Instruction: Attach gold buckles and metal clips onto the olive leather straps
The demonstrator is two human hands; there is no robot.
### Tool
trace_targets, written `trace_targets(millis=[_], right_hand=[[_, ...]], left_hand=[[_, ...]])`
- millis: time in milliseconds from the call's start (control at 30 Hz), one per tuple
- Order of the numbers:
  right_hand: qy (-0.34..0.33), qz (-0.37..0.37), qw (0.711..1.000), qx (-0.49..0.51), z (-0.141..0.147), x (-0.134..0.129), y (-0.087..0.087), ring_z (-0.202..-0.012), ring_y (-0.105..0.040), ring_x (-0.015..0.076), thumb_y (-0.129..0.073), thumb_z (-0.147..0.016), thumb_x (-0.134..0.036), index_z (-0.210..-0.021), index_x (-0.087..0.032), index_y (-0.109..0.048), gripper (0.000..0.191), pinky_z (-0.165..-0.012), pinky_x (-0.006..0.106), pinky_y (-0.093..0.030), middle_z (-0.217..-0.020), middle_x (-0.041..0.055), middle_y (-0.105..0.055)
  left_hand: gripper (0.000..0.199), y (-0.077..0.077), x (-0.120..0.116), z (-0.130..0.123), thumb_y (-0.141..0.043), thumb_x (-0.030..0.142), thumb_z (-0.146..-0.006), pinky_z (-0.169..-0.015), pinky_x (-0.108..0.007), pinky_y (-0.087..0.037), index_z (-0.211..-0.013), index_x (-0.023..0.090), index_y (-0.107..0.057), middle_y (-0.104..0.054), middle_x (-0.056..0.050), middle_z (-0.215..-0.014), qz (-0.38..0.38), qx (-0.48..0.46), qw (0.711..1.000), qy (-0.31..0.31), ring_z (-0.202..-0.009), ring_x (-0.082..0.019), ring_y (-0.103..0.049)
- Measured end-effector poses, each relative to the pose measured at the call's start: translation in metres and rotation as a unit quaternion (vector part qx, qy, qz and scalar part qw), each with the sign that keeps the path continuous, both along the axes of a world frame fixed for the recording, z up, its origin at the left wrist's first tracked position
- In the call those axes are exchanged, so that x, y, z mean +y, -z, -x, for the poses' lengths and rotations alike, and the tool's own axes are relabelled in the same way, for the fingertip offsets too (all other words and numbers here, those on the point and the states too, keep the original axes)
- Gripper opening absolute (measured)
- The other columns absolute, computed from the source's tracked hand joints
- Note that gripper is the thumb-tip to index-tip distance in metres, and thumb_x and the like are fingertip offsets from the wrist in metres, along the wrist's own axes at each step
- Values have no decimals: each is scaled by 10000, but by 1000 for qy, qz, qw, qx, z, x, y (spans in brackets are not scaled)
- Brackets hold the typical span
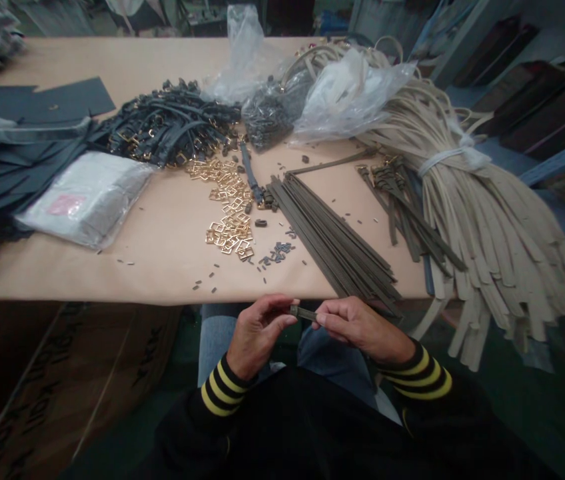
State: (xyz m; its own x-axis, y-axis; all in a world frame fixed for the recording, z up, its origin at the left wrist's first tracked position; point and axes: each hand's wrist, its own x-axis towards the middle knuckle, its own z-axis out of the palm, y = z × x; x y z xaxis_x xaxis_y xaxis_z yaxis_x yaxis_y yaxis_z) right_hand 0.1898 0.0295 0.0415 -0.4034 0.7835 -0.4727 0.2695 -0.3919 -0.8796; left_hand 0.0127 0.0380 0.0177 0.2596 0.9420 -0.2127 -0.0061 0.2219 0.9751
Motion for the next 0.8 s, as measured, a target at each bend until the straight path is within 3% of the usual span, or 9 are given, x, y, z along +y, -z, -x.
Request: trace_targets(millis=[133,200,267,433,567,667,800], right_hand=[[-29,-45,999,-4,8,0,4,-424,-298,61,-399,-806,-370,-611,-146,-449,301,-409,196,-226,-484,-50,-375],[-19,-81,997,-9,12,-1,8,-448,-323,69,-364,-826,-401,-608,-164,-398,324,-433,203,-255,-504,-44,-386],[-4,-98,995,-16,15,-3,12,-461,-340,77,-332,-843,-420,-656,-174,-376,311,-452,208,-278,-516,-48,-387],[27,-89,996,-3,21,-7,19,-482,-380,87,-317,-854,-446,-774,-180,-385,287,-468,212,-334,-554,-52,-368],[74,-78,994,14,27,-5,22,-606,-494,127,-336,-847,-458,-948,-178,-390,302,-537,241,-398,-688,4,-477],[38,-94,995,-26,30,-2,21,-598,-504,134,-346,-850,-429,-899,-167,-432,281,-547,246,-384,-669,14,-520],[-5,-95,994,-61,30,3,16,-462,-434,104,-374,-839,-362,-749,-178,-440,216,-465,220,-329,-530,-32,-469]], left_hand=[[189,0,-3,-6,-620,163,-650,-772,-289,-474,-839,169,-607,-661,-47,-862,-19,28,998,49,-807,-170,-605],[242,1,-4,-8,-624,168,-643,-771,-282,-469,-882,170,-584,-646,-51,-909,-5,8,999,40,-820,-163,-597],[273,2,-2,-8,-617,191,-648,-736,-269,-473,-913,163,-556,-631,-52,-923,19,-18,1000,7,-796,-150,-591],[152,3,2,-9,-589,270,-674,-534,-220,-455,-729,135,-547,-547,17,-622,82,-12,996,-15,-531,-91,-519],[233,4,0,-14,-645,254,-615,-549,-213,-471,-774,143,-515,-545,18,-678,118,-77,989,-40,-578,-90,-529],[253,3,-1,-16,-635,275,-629,-528,-203,-468,-793,152,-485,-535,25,-650,130,-93,985,-64,-560,-87,-532],[191,-1,0,-12,-596,287,-666,-479,-198,-442,-739,154,-481,-525,35,-568,124,-39,990,-62,-477,-80,-519]])
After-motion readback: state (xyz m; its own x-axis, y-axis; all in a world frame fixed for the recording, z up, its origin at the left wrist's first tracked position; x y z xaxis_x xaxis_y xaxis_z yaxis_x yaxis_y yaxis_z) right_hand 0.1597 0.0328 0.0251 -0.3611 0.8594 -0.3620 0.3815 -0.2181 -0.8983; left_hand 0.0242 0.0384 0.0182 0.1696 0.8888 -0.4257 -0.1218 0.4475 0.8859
